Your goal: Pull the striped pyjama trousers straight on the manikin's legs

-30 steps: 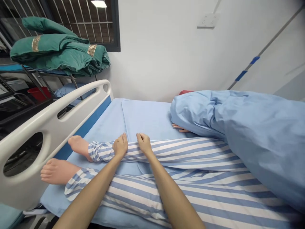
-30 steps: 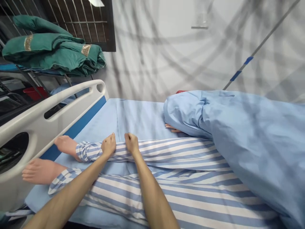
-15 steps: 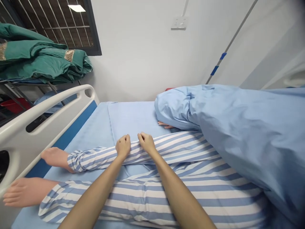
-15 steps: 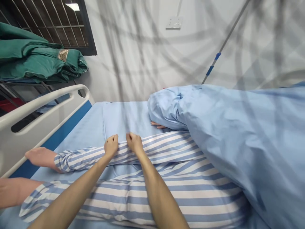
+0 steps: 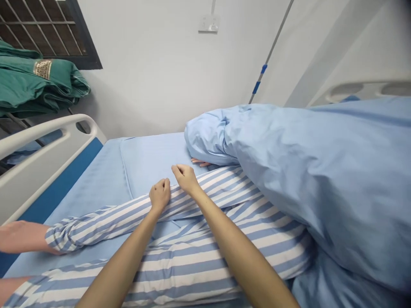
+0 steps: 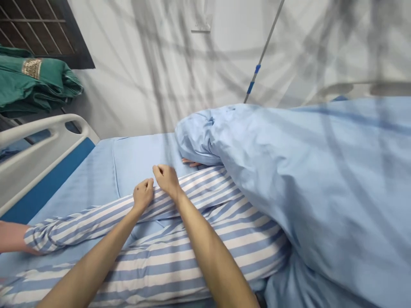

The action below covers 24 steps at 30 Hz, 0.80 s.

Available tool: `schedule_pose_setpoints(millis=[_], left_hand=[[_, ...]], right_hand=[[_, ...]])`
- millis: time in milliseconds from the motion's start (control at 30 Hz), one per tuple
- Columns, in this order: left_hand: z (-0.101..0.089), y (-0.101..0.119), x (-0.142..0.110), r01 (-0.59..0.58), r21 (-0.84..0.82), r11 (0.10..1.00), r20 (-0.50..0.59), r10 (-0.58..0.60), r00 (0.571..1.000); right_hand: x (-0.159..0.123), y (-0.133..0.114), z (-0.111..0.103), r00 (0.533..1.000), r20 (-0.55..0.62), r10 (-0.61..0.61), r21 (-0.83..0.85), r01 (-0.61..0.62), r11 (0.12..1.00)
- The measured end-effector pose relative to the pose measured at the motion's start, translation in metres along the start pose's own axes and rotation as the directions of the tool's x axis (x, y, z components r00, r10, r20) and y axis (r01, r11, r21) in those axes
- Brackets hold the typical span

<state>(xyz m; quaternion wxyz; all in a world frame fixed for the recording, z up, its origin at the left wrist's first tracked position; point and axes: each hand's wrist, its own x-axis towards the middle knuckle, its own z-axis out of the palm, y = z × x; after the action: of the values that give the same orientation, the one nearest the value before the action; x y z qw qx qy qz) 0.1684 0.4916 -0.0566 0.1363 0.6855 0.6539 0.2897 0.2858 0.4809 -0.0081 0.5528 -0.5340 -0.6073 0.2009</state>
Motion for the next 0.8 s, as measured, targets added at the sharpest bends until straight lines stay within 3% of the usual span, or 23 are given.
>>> schedule_pose_setpoints(millis=[133, 333, 467, 533, 633, 800], left_hand=[[-0.002, 0.009, 0.007, 0.012, -0.046, 0.999, -0.022, -0.013, 1.000], [0.016, 0.063, 0.009, -0.112, -0.275, 0.955, -0.117, 0.083, 0.990], [0.035, 0.078, -0.004, -0.032, -0.158, 0.987, -0.046, 0.025, 0.999], [0.039, 0.075, -0.009, -0.039, -0.090, 0.995, -0.011, 0.038, 0.999], [0.038, 0.073, -0.010, -0.080, -0.061, 0.995, 0.008, 0.081, 0.997], [0.035, 0.096, 0.004, -0.091, -0.179, 0.980, 0.009, 0.094, 0.996]], right_hand=[[-0.003, 0.024, -0.007, 0.988, -0.101, 0.118, 0.007, -0.118, 0.993], [0.002, 0.042, -0.004, 0.966, -0.088, 0.243, 0.277, -0.210, 0.937], [0.006, 0.040, -0.022, 0.957, -0.134, 0.256, 0.119, -0.241, 0.963], [0.006, 0.038, -0.035, 0.987, -0.093, 0.131, -0.067, -0.138, 0.988], [0.002, 0.041, -0.053, 1.000, -0.003, -0.016, -0.282, 0.015, 0.959], [0.001, 0.057, -0.060, 0.981, -0.181, 0.074, -0.200, -0.111, 0.974]])
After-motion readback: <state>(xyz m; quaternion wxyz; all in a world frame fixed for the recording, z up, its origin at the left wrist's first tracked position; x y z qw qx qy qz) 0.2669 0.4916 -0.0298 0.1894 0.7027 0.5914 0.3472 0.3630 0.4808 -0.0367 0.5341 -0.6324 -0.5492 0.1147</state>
